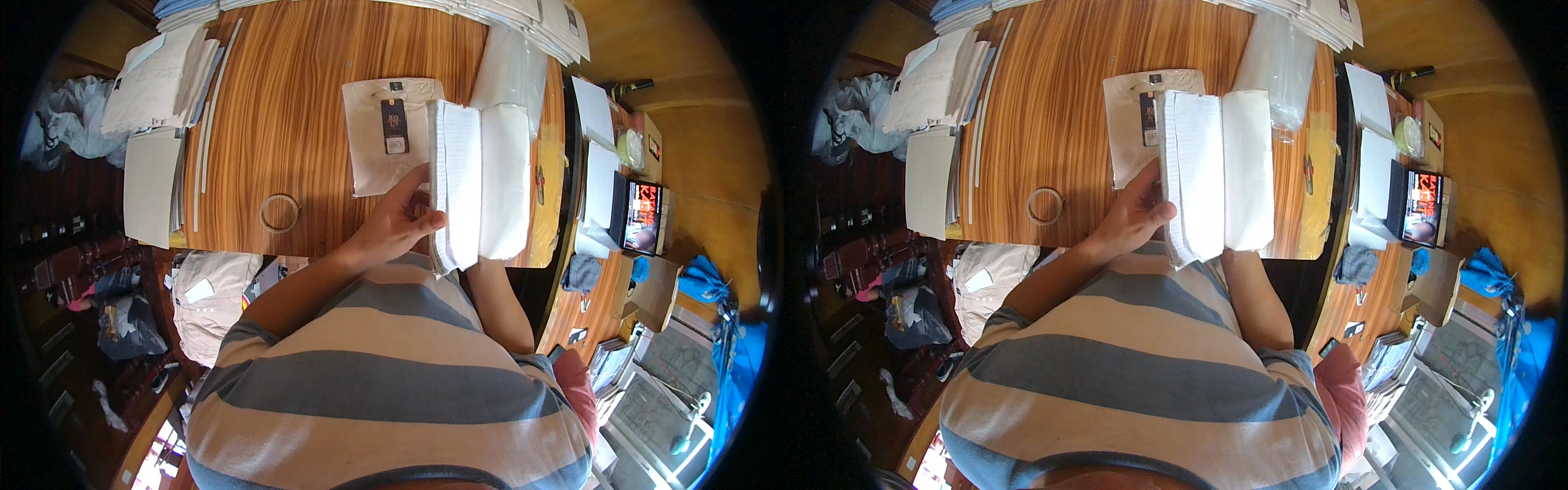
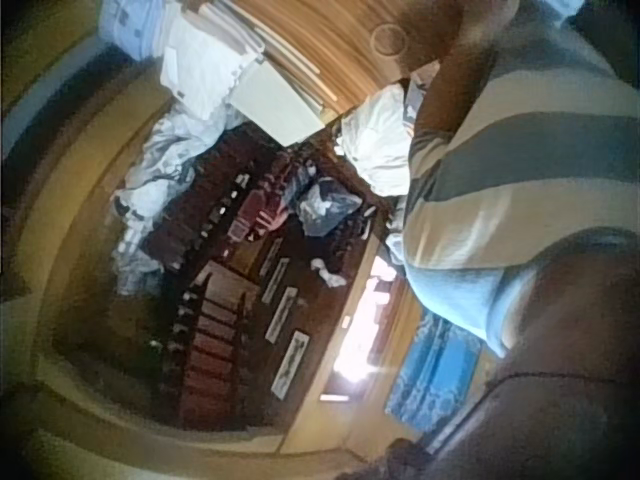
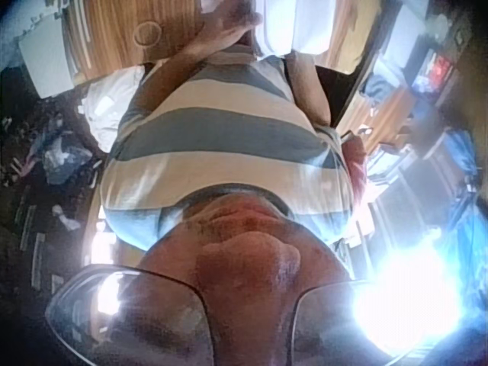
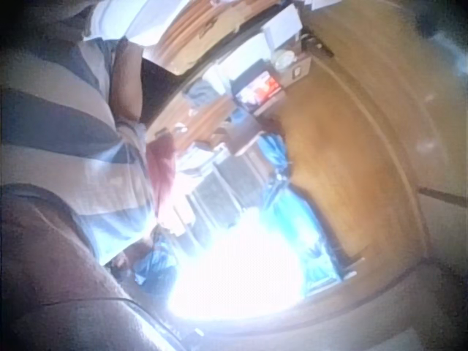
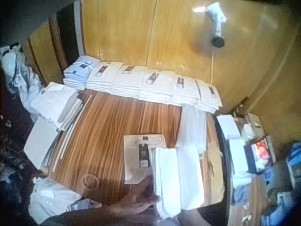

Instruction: The person packs folded shirts into individual plastic bags, seals them with tape, labels them using a pen, and organizes them on a table.

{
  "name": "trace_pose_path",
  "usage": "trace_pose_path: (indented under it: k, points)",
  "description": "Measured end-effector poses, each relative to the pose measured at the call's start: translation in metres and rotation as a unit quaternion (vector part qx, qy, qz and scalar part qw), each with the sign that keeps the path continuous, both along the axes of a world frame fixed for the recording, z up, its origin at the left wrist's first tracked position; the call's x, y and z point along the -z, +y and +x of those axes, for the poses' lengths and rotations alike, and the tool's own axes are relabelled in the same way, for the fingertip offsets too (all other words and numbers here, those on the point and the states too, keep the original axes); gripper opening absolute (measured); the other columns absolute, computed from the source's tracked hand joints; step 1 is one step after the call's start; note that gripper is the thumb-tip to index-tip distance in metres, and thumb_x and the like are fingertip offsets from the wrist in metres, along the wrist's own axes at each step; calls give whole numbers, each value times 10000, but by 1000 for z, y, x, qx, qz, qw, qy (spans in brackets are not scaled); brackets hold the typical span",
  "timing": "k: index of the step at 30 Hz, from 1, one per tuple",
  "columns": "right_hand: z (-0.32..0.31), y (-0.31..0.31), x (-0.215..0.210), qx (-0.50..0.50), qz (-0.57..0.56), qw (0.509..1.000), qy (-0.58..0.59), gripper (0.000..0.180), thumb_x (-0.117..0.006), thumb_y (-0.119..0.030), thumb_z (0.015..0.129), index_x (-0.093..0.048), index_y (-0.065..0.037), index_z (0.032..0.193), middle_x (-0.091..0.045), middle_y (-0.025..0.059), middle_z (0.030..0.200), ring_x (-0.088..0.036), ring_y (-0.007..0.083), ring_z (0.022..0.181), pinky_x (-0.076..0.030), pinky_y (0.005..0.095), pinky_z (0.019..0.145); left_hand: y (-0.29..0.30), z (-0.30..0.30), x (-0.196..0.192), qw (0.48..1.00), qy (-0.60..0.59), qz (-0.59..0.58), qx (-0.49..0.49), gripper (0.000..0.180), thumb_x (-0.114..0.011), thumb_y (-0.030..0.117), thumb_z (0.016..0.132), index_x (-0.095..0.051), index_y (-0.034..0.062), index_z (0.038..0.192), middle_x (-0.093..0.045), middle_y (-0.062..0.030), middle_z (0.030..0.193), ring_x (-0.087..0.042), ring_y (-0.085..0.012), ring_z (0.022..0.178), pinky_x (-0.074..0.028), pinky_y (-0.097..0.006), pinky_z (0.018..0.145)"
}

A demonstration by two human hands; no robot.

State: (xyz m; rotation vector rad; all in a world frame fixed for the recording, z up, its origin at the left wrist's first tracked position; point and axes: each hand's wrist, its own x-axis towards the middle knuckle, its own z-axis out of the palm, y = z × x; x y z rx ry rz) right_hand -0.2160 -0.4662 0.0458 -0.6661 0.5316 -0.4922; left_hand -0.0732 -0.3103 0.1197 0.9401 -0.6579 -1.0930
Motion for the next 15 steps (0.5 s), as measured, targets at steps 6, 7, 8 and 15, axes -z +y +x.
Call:
trace_pose_path:
  k: [6,7,8,15]
  points:
    - [-1,12,43,-43,35,998,-9,556,-545,-327,1102,-430,-10,1544,-600,170,1431,-637,256,1263,-577,382,1040,4,-1,18,999,15,-35,-31,965,-795,487,910,-309,39,1613,-488,-109,1469,-598,-159,1126,-541,-311,922]
    - [-3,13,55,-37,46,998,-23,553,-548,-332,1101,-438,-8,1537,-605,168,1421,-639,254,1257,-578,385,1040,5,-1,22,999,18,-38,-30,994,-803,499,894,-301,40,1618,-462,-109,1494,-591,-163,1136,-539,-311,921]
    - [0,15,63,-34,56,997,-38,551,-550,-337,1100,-447,-6,1529,-611,166,1411,-642,253,1251,-578,389,1040,6,1,23,998,21,-41,-32,1023,-812,512,878,-292,41,1623,-436,-108,1519,-583,-167,1145,-538,-311,920]
    - [5,41,56,-44,-52,997,41,502,-583,-296,1090,-483,-22,1498,-629,129,1340,-635,238,1184,-546,332,1026,30,18,14,997,20,-33,-61,1020,-807,450,926,-230,36,1658,-481,-123,1475,-595,-141,1077,-515,-324,979]
